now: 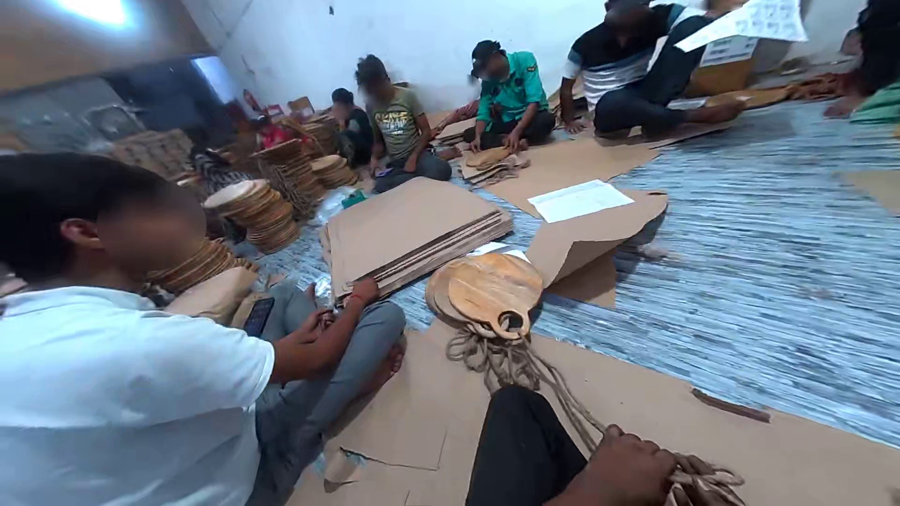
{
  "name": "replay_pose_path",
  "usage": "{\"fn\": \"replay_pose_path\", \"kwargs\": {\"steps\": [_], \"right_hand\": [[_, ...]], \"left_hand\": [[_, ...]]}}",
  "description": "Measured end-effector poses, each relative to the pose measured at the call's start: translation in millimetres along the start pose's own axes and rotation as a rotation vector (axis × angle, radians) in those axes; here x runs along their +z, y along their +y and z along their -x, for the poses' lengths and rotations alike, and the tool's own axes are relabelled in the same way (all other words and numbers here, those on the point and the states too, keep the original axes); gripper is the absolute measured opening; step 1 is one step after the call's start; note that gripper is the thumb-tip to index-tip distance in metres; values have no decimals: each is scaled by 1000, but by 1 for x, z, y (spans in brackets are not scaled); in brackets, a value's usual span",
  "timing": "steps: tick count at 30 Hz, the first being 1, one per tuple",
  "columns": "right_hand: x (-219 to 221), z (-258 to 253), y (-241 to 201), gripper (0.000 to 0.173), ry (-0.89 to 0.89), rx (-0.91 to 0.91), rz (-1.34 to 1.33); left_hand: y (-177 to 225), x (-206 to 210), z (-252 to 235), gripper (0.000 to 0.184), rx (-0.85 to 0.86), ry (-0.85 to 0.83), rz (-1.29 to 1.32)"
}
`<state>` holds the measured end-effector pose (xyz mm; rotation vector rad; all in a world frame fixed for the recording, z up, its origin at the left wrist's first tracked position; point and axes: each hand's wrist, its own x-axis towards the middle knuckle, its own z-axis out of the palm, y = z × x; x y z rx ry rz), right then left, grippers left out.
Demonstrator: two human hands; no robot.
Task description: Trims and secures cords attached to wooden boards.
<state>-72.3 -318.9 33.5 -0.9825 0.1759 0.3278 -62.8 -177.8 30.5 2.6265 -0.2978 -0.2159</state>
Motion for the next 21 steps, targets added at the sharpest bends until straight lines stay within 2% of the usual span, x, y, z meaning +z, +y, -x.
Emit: {"fn": "replay_pose_path", "kwargs": {"steps": [2, 8, 11, 16, 19, 21], "right_hand": [[0, -4, 3, 15, 49, -44, -45], [-8, -14, 1, 36, 39, 12, -302], [-5, -11, -9, 41, 118, 39, -359], [3, -6, -15, 47, 184, 67, -377], [12, 5, -11, 55, 149, 73, -276], [22, 14, -6, 53, 151, 34, -175]], "left_hand": [[1, 0, 0, 26, 14, -2, -12], [-3, 4, -3, 23, 48, 177, -68], [-5, 8, -4, 24, 85, 233, -60], [-6, 8, -5, 31, 73, 142, -76], [-5, 6, -7, 32, -16, 120, -73], [-4, 6, -9, 37, -63, 121, -47]]}}
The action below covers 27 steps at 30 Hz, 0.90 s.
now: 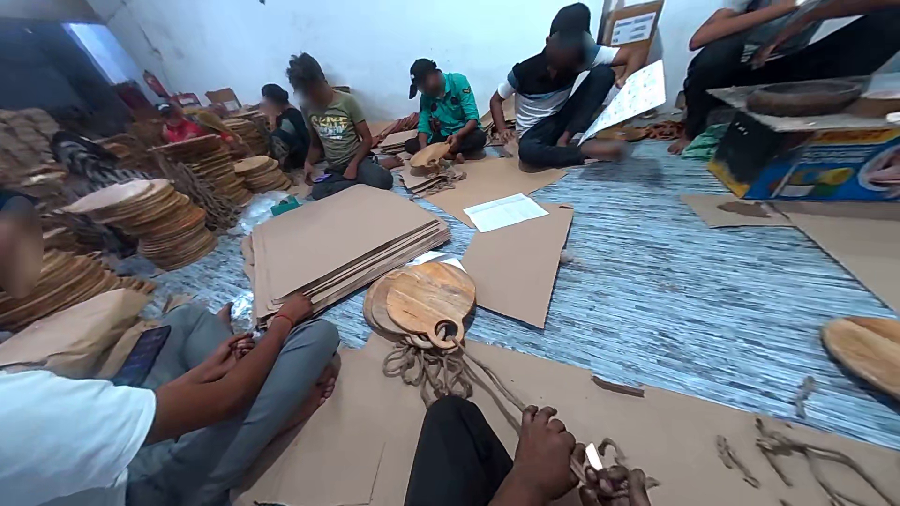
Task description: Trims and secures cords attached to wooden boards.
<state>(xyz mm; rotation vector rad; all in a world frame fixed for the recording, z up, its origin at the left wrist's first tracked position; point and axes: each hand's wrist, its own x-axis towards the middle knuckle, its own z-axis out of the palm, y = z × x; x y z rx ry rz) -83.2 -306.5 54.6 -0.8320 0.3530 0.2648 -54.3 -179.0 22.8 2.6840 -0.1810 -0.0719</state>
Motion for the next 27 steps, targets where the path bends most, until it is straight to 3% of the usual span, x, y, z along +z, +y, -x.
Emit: {"fn": "replay_pose_path", "kwargs": {"steps": [4, 6, 10, 20, 27], "right_hand": [[7, 9, 4, 51, -43, -74, 93], [2, 2, 0, 52, 1, -82, -15], [-8, -14, -9, 48, 180, -65, -215], [5, -9, -5, 53, 180, -22, -191], [12, 0, 2, 49, 181, 37, -174]], "left_hand": [[-1, -3, 4, 33, 32, 63, 48], [-1, -3, 5, 24, 85, 67, 45], [-3, 7, 5, 25, 197, 145, 32], [-2, 1, 3, 22, 148, 26, 51], [-12, 12, 2, 19, 121, 226, 43]]}}
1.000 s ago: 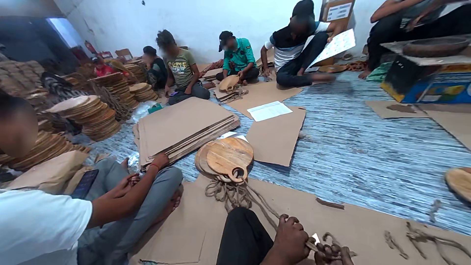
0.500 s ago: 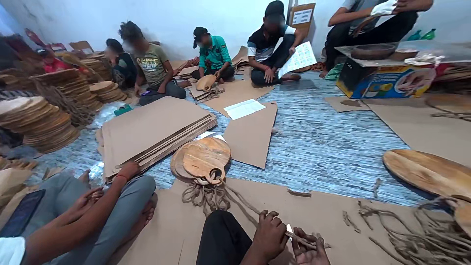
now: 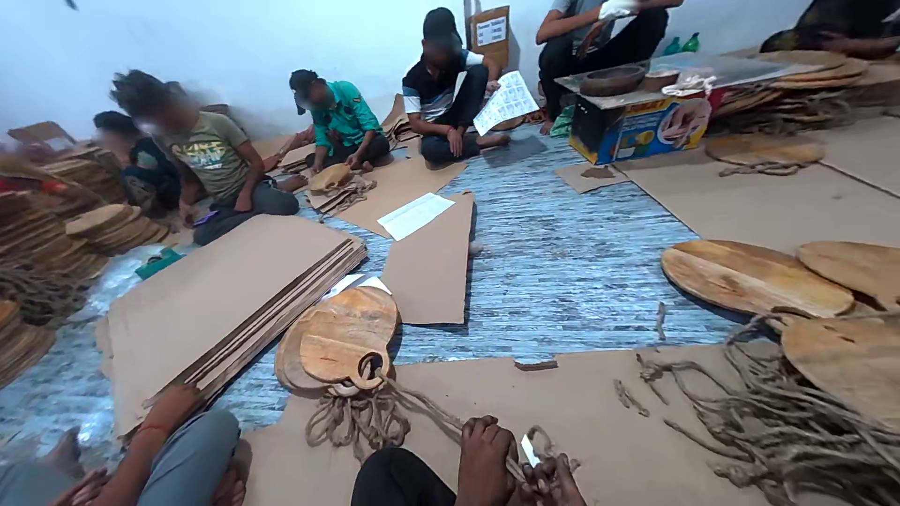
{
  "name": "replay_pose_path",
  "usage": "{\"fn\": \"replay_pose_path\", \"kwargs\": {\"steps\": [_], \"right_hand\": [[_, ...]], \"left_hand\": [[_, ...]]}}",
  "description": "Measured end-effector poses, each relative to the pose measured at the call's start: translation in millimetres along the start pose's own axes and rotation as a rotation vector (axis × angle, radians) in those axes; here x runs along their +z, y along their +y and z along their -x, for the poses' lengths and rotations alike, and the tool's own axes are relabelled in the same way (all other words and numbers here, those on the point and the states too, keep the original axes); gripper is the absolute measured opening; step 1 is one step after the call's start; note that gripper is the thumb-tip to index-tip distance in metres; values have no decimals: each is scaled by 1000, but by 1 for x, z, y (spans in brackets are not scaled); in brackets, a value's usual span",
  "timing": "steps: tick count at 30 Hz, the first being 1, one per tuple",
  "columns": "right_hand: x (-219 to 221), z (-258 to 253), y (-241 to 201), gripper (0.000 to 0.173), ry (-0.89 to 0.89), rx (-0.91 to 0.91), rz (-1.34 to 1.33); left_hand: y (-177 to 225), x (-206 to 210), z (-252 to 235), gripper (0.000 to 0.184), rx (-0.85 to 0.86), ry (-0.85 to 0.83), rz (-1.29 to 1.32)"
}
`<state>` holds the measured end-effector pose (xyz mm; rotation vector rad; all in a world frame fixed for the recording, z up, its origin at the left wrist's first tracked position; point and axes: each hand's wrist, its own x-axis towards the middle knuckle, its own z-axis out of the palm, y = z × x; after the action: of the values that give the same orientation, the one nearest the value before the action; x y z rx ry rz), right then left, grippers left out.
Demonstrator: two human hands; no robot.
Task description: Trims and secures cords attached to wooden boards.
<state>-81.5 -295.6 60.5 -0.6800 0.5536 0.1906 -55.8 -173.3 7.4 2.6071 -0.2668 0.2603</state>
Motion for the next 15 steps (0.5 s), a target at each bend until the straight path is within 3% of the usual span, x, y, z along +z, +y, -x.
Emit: {"fn": "replay_pose_path", "kwargs": {"steps": [4, 8, 15], "right_hand": [[14, 13, 4, 43, -16, 51, 59], [26, 29, 10, 34, 2, -46, 303], [24, 28, 13, 30, -33, -43, 378]], "left_hand": [[-10, 1, -2, 27, -28, -93, 88], [-19, 6, -3, 25, 21, -224, 205], [-12, -7, -6, 30, -114, -402, 62]]}}
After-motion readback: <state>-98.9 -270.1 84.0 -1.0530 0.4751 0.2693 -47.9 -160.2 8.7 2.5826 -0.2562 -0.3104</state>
